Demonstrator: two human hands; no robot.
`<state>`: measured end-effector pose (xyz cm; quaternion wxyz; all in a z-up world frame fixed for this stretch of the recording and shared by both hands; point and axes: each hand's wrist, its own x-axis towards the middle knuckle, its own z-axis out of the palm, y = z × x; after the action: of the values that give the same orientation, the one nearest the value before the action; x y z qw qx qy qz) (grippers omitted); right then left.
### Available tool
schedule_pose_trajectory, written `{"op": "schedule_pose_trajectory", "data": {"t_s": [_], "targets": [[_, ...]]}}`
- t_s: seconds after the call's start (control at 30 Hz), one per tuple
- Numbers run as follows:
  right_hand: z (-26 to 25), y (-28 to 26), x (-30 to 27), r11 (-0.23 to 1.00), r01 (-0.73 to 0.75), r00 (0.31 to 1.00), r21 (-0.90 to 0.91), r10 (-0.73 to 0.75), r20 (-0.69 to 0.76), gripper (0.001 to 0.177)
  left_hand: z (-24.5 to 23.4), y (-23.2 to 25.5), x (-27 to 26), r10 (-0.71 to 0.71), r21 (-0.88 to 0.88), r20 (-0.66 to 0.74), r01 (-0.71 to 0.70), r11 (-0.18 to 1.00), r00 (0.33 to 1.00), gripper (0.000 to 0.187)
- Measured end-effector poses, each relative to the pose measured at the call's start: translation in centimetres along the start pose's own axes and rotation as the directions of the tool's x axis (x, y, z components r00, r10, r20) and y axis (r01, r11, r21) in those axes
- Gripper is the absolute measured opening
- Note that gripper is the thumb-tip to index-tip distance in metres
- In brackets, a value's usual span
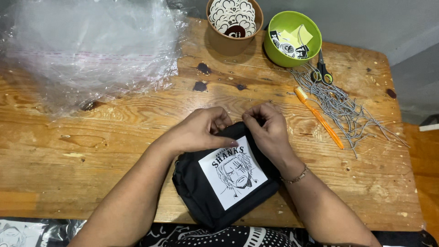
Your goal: The person wipes a black pouch with a brush, then attaches a metal chain to a decorative tag and fastens it to the pouch. The person finishes by brushing the pouch again.
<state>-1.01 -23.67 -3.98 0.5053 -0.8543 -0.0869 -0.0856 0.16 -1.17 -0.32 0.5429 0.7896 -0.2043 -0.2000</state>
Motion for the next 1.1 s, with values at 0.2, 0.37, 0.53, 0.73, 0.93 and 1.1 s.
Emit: {"op": "schedule_pose_trajectory", "data": {"t_s": [0.2,0.37,0.53,0.73,0.93,1.1], "targets": [[-0.5,-0.7,0.1,0.992,0.033,0.999,-0.119,-0.037,-0.029,0.012,0.9,-1.5,0.1,0.024,0.105,-0.047,-0.019,0.994,0.999,0.033],[-0.5,-1.2,0.2,0.986,0.05,0.997,-0.157,-0.057,-0.045,0.014,0.5,-1.0,0.3,0.051,0.184,-0.065,-0.038,0.982,0.997,0.024],[-1.0,-1.4,0.5,0.967,0.056,0.994,-0.247,-0.078,-0.083,0.015,-0.1,0.3,-0.1,0.061,0.382,-0.067,-0.031,0.924,0.996,0.026],[-2.0,1.0,2.5,0.916,0.012,0.98,-0.401,-0.091,-0.18,0.017,0.0,-1.2,0.2,0.158,0.742,-0.242,0.078,0.666,0.957,0.034],[-1.3,-1.5,0.9,0.719,0.246,0.936,-0.65,-0.349,-0.031,0.039,2.7,0.0,0.4,0.553,0.822,-0.354,-0.032,0.569,0.754,0.054],[1.0,-1.4,-0.8,0.631,0.341,0.94,-0.697,-0.242,0.242,0.053,5.3,-0.9,0.6,0.379,0.848,-0.205,-0.03,0.53,0.902,0.055]]}}
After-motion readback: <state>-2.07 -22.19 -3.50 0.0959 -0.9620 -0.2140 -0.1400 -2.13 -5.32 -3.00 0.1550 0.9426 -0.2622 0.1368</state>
